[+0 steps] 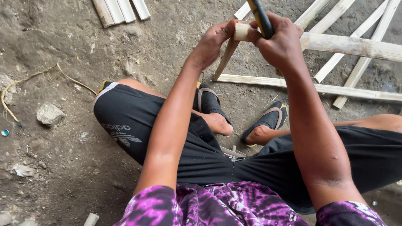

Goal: The person sits on the ground and uses a hammer to drive nails into bamboo slats, joining them to form a rectangular frame. After securing the joints, the person stands up, lifts the completed frame, and places it against a stack of similar bamboo items.

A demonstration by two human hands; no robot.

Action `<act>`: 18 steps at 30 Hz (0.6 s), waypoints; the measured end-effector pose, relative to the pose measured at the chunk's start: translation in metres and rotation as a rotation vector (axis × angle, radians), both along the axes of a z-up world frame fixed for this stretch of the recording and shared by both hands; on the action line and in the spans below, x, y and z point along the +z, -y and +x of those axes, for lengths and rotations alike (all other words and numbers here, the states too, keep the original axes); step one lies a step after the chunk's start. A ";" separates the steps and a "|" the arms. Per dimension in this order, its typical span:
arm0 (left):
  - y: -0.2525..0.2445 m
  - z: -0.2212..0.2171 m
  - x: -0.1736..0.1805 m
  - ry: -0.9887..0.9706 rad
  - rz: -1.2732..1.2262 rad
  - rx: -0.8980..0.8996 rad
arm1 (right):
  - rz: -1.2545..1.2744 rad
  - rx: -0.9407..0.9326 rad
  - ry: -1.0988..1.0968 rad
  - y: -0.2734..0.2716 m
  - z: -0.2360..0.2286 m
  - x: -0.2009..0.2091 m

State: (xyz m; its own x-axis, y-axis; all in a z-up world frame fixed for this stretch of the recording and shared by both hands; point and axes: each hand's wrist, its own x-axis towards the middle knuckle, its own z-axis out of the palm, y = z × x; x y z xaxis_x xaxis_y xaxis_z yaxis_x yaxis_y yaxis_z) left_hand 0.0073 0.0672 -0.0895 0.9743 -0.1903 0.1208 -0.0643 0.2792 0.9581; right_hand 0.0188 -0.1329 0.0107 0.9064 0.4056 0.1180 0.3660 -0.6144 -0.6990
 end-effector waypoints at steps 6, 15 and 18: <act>-0.090 -0.102 0.126 0.393 0.790 0.614 | 0.100 0.009 -0.061 0.005 0.012 -0.011; -0.170 -0.210 -0.040 -0.868 1.239 0.513 | 0.003 -0.015 -0.025 0.002 0.015 -0.011; -0.127 -0.209 -0.143 -0.688 1.338 0.621 | -0.009 -0.033 -0.016 0.003 0.012 -0.009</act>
State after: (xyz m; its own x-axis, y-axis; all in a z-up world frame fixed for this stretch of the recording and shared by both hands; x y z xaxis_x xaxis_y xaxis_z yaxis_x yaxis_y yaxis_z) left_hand -0.2020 0.1938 -0.2325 0.7339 0.6252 -0.2655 0.6760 -0.6341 0.3755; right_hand 0.0308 -0.1363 0.0016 0.9209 0.3768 0.0996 0.3342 -0.6322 -0.6991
